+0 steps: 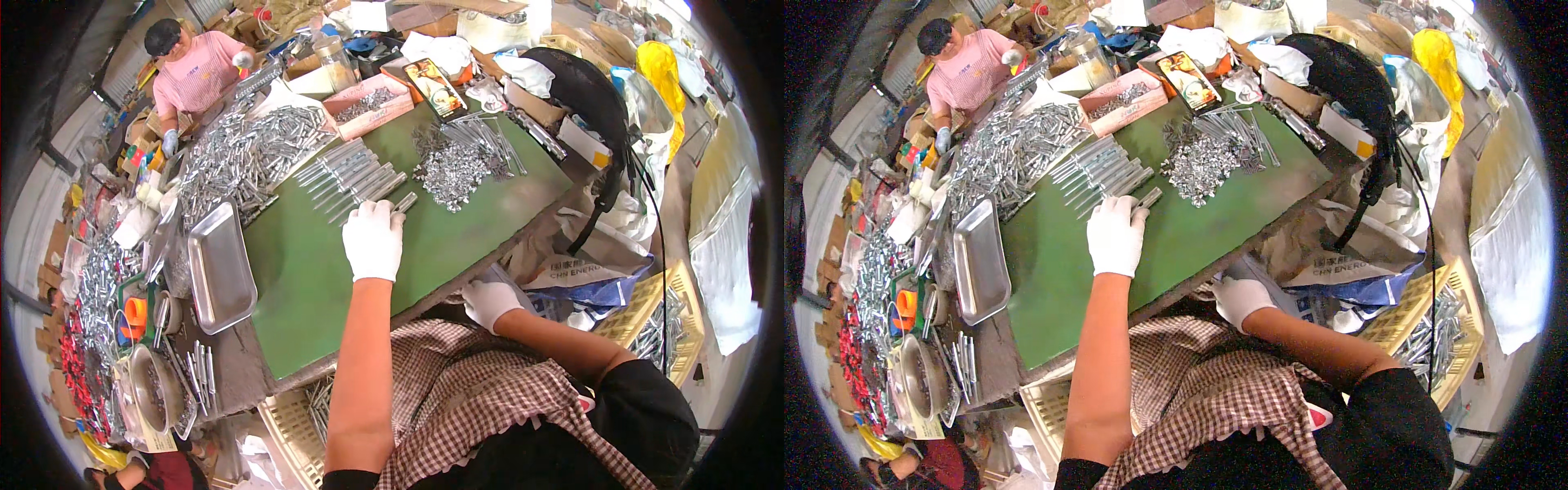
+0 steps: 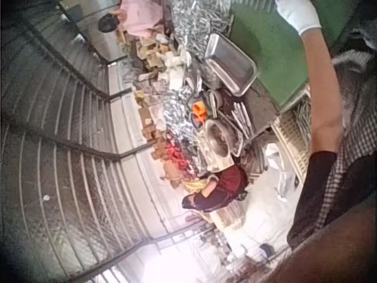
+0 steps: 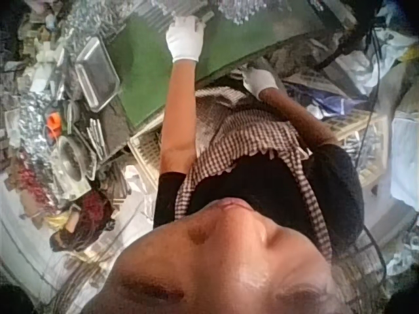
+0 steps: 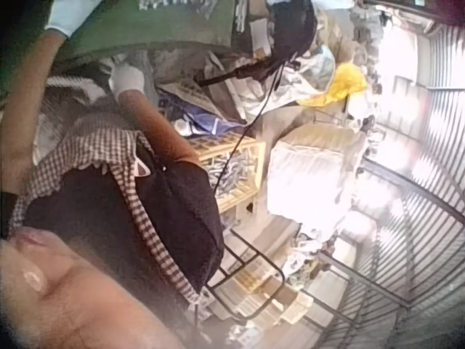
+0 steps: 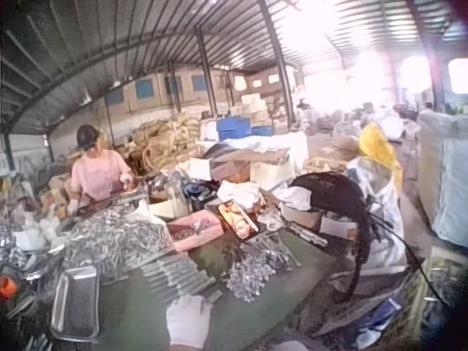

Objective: Assembling small metal hardware components on a workshop workbench.

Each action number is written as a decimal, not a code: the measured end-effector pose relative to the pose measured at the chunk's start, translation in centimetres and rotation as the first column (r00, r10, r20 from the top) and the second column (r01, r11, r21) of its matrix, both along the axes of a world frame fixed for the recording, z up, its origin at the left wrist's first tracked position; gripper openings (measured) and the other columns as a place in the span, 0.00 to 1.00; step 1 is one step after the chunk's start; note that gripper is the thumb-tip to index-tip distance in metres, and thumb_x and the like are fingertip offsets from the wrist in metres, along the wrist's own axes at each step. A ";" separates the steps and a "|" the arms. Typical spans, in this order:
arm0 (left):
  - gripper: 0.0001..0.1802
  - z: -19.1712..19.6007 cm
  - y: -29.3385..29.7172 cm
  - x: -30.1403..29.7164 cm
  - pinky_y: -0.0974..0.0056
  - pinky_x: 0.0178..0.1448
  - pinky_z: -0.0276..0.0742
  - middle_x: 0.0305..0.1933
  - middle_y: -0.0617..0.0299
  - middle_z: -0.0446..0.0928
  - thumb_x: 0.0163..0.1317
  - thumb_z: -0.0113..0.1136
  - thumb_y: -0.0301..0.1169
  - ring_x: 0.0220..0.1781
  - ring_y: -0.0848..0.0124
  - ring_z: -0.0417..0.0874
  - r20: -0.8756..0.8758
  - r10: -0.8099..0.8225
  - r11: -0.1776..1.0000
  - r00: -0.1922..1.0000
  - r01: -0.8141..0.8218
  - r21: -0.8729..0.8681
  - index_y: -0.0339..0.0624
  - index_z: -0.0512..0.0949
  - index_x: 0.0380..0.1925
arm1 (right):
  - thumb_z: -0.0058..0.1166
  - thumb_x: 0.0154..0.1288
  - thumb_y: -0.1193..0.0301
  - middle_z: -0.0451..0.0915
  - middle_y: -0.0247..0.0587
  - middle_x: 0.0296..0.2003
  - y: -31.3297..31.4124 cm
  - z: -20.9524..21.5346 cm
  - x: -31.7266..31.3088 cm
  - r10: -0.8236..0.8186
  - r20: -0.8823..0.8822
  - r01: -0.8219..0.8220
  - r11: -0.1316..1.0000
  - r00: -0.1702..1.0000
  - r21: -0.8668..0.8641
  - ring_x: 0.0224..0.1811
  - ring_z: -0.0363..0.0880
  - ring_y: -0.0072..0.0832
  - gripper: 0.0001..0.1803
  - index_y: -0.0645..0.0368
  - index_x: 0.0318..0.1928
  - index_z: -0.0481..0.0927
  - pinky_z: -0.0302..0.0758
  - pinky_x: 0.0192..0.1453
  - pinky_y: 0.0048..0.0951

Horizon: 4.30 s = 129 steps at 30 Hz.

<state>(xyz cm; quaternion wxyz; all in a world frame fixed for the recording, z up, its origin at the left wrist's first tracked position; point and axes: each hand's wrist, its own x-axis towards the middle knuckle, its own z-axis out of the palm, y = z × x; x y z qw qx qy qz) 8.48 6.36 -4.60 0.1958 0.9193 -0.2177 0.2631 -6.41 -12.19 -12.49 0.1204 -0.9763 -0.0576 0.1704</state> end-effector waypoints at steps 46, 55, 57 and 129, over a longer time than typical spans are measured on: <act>0.21 6.2 -2.0 -7.3 0.62 0.29 0.76 0.28 0.62 0.74 0.54 0.64 0.28 0.25 0.64 0.79 -0.225 -0.248 0.947 0.942 0.285 0.150 0.55 0.80 0.50 | 0.53 0.70 0.60 0.83 0.40 0.27 -5.7 10.8 7.8 -0.119 0.088 0.000 0.593 0.989 0.805 0.31 0.83 0.31 0.15 0.60 0.38 0.80 0.77 0.39 0.30; 0.16 3.8 -1.5 -6.6 0.62 0.29 0.77 0.29 0.65 0.72 0.54 0.66 0.29 0.24 0.66 0.78 -0.054 -0.081 0.983 0.995 0.089 0.162 0.56 0.83 0.44 | 0.46 0.71 0.51 0.83 0.53 0.46 -9.6 16.3 18.0 -0.182 0.408 -0.014 0.901 0.895 0.433 0.49 0.81 0.47 0.23 0.56 0.50 0.82 0.75 0.56 0.42; 0.16 3.1 -2.1 -6.6 0.62 0.29 0.77 0.31 0.66 0.73 0.53 0.68 0.31 0.25 0.67 0.79 -0.007 -0.046 0.989 0.999 0.046 0.137 0.56 0.83 0.44 | 0.46 0.71 0.52 0.80 0.53 0.54 -12.3 14.5 24.3 -0.162 0.517 0.002 0.955 0.840 0.295 0.57 0.78 0.46 0.25 0.57 0.56 0.79 0.72 0.63 0.41; 0.21 1.5 -0.7 -6.4 0.62 0.26 0.74 0.30 0.66 0.72 0.50 0.68 0.28 0.22 0.68 0.76 0.003 -0.097 0.995 0.995 0.097 -0.007 0.58 0.83 0.46 | 0.64 0.36 0.28 0.76 0.43 0.63 -8.8 20.6 41.1 -0.150 0.382 0.297 0.884 0.912 -0.361 0.61 0.78 0.41 0.58 0.44 0.68 0.71 0.75 0.64 0.41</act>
